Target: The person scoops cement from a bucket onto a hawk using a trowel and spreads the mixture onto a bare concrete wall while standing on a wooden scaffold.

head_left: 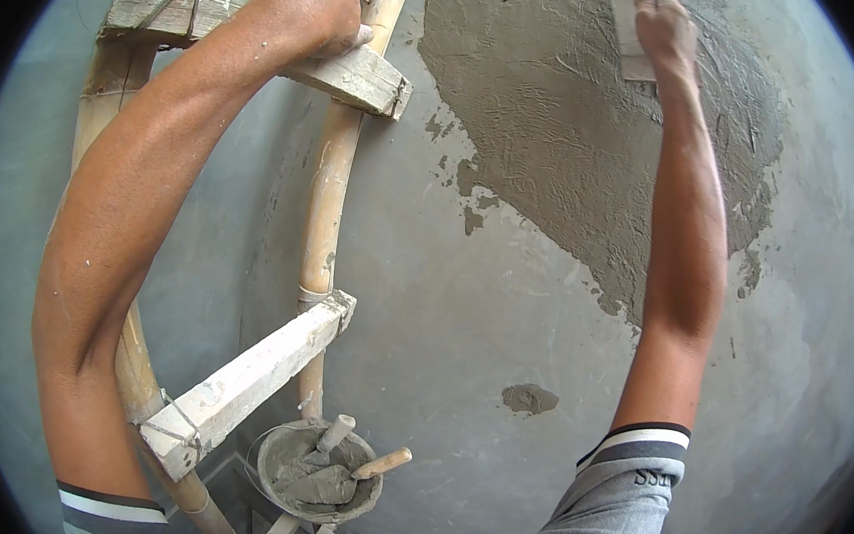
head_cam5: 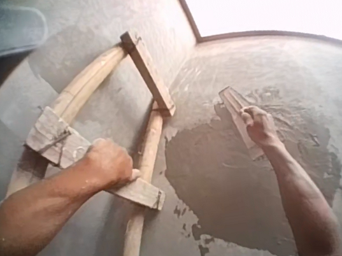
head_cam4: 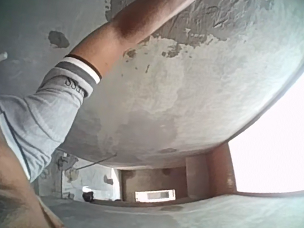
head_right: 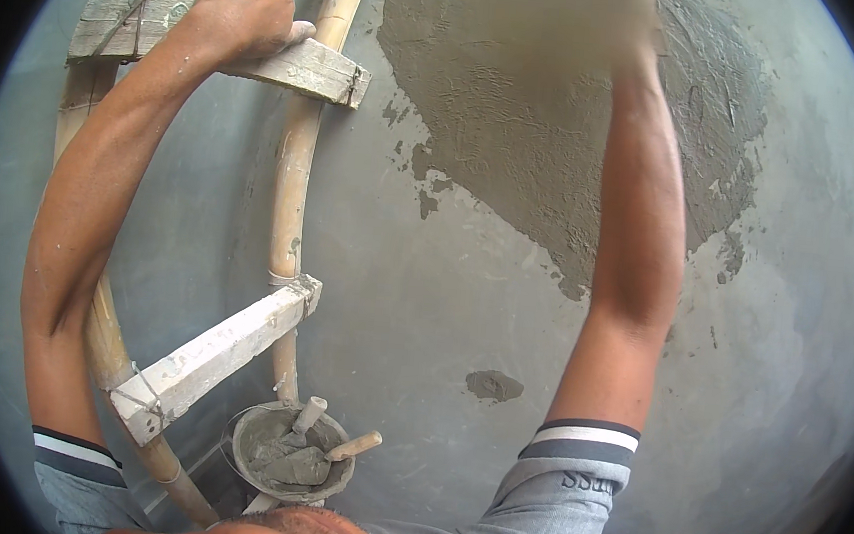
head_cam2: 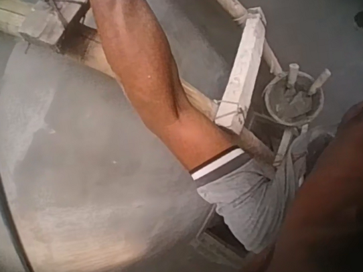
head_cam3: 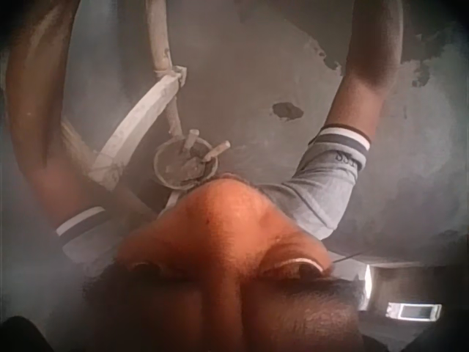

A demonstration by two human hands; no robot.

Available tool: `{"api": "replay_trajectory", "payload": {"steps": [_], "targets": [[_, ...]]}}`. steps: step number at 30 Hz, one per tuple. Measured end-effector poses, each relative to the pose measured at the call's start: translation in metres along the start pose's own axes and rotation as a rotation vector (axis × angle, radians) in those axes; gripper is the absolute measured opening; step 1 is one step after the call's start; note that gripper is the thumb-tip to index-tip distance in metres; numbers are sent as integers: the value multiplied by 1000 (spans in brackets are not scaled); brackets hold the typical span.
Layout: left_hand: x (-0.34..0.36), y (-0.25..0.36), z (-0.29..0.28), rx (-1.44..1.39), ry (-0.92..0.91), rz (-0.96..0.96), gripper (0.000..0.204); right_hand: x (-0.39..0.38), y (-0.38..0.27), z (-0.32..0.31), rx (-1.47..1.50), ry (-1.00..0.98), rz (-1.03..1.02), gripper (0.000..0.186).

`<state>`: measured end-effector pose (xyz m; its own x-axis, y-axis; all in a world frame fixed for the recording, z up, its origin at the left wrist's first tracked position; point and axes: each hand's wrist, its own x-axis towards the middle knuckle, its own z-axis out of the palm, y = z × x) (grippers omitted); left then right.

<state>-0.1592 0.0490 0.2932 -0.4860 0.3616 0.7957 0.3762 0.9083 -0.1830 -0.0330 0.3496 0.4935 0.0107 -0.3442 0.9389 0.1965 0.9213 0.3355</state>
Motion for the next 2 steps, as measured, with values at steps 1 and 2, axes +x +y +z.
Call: {"api": "replay_trajectory", "payload": {"steps": [1, 2], "targets": [[0, 2, 0, -9, -2, -12, 55, -1, 1, 11, -3, -36, 27, 31], [0, 3, 0, -16, -2, -29, 54, 1, 0, 20, -3, -69, 51, 32]]}}
